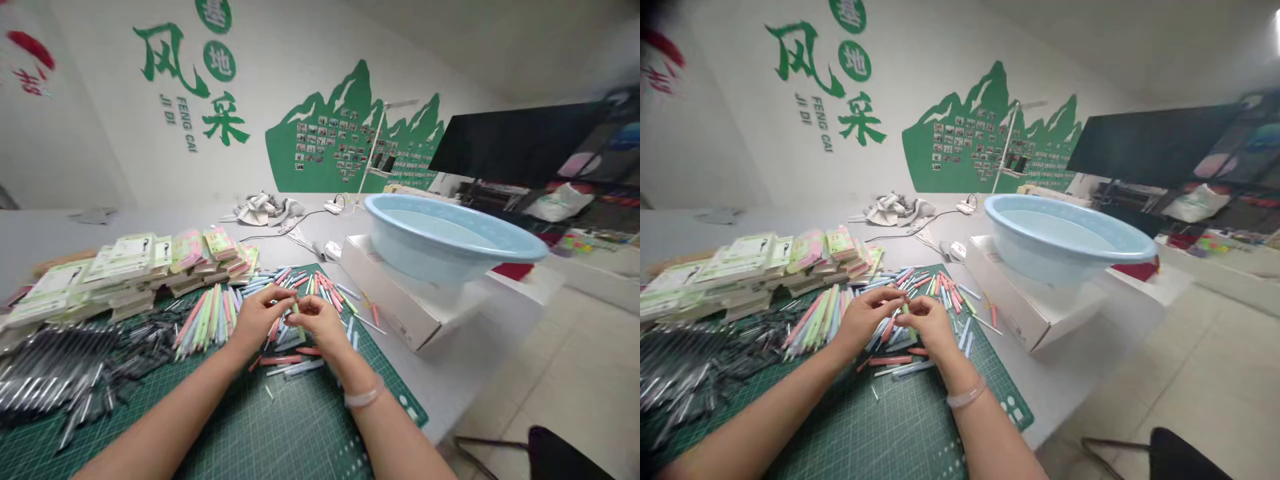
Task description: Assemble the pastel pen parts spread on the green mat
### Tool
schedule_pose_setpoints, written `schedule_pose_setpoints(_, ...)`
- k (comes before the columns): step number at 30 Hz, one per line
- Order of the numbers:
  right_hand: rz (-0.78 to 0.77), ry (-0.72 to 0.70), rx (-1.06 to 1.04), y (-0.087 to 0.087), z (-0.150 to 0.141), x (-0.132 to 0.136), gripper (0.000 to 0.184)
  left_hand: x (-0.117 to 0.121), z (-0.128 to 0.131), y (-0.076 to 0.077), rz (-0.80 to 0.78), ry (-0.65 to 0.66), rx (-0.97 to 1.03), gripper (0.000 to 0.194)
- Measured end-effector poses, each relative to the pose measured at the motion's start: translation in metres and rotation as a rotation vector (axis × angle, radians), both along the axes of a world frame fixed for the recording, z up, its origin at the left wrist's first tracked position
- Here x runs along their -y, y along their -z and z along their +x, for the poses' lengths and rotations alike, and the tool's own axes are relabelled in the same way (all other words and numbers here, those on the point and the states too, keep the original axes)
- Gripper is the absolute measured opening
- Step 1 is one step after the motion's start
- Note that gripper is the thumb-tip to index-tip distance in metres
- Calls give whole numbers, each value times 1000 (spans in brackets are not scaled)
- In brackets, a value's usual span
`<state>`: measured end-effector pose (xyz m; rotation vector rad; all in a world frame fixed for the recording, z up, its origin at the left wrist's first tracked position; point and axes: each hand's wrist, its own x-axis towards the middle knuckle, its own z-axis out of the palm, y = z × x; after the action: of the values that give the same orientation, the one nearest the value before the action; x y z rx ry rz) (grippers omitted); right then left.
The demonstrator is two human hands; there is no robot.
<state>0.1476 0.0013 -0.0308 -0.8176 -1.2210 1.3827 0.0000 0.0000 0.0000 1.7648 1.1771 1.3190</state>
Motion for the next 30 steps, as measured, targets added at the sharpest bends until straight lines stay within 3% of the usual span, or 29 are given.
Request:
schedule_pose_setpoints(6, 50, 71, -74, -4, -1, 0, 27, 3, 7, -4, 61, 17, -57, 18)
schedule_pose_setpoints(12, 83, 182, -40, -10, 7, -3, 29, 6, 9, -20, 182, 99, -185, 28)
schedule_pose_setpoints(16, 86, 254, -12, -16, 14, -3, 29, -14, -2, -24, 82, 53, -263, 42)
schedule_pose_setpoints(17, 89, 273, -3, -18, 16, -3, 29, -22, -5, -23, 61, -10, -364, 36)
schedule_pose_setpoints(20, 91, 313, 18, -20, 19, -5, 28, -45, -11, -12, -128, -86, -918, 17)
schedule_pose_setpoints(21, 90, 317, 18, -20, 19, -5, 27, -50, -11, -8, -166, -100, -983, 13)
schedule_pose_setpoints(25, 90, 311, -14, -18, 20, -8, 24, -59, -2, 6, -246, -153, -1094, 15)
schedule_pose_setpoints(30, 89, 328, -32, -16, 22, -11, 21, -61, 12, 6, -269, -182, -1158, 19)
